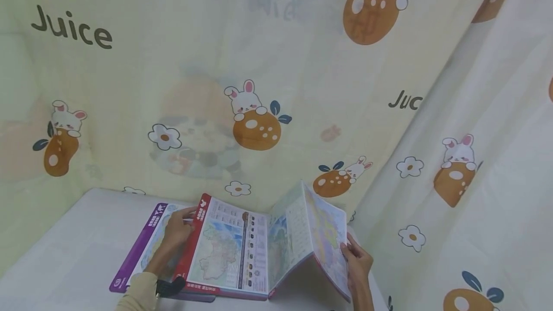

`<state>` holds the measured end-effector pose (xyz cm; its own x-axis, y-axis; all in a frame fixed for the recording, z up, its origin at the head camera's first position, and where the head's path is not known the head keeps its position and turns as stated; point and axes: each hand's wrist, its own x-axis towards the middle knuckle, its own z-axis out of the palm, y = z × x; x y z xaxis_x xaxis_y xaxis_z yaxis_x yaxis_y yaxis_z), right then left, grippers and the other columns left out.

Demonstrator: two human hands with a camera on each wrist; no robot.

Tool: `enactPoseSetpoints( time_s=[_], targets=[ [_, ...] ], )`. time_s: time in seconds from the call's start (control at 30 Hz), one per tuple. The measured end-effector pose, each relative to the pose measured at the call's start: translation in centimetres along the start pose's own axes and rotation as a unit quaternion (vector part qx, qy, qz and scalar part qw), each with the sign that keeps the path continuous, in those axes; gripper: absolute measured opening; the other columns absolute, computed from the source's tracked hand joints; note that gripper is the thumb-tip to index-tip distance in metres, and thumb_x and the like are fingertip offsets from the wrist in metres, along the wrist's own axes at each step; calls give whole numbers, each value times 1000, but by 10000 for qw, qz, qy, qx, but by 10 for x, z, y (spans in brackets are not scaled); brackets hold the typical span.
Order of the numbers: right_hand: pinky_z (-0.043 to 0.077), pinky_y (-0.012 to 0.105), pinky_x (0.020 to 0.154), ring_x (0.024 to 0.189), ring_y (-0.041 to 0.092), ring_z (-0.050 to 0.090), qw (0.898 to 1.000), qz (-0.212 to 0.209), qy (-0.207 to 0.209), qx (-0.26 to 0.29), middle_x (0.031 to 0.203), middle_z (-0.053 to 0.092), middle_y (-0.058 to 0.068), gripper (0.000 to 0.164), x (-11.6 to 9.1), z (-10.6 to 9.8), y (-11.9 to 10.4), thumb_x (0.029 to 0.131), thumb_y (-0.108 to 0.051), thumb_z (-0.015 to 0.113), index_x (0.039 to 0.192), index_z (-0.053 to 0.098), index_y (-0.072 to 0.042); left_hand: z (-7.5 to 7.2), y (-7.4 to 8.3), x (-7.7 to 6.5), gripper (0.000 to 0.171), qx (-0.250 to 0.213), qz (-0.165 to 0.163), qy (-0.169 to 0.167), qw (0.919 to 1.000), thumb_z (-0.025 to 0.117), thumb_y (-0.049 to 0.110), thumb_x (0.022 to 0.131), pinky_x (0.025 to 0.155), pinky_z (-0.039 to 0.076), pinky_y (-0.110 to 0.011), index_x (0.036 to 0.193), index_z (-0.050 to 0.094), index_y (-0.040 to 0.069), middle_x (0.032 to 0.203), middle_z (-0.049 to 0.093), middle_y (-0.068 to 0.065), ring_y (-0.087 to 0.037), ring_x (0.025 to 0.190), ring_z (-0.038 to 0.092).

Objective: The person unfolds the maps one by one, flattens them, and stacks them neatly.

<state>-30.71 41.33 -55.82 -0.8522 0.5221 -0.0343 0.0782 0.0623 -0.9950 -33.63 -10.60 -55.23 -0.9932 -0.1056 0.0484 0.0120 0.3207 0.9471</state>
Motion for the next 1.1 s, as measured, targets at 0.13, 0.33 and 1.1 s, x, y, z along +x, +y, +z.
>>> enactPoseSetpoints(
  time_s=[0.13,0.33,1.1],
  targets=[
    [51,5,81,97,-10,65,9999,25,64,-147,160,52,25,53,2,-3,3,105,-12,72,155,55,-11,-4,-6,1,65,-76,-70,102,9999,56,-13,91,78,67,-47,156,53,-6,142,62,-35,-48,115,70],
    [43,1,79,146,32,57,9995,72,172,-260,164,49,23,53,6,-7,10,105,-9,71,155,55,-12,-12,-19,5,64,98,-102,248,9996,55,-11,91,76,66,-45,155,54,-5,142,63,-36,-49,115,71],
    [45,12,76,121,26,62,9958,313,510,-695,157,57,30,51,20,-24,26,104,-6,70,153,59,-14,-34,-38,13,58,283,-488,210,9982,52,-4,103,79,65,-44,161,47,-3,150,56,-39,-54,121,69]
  ],
)
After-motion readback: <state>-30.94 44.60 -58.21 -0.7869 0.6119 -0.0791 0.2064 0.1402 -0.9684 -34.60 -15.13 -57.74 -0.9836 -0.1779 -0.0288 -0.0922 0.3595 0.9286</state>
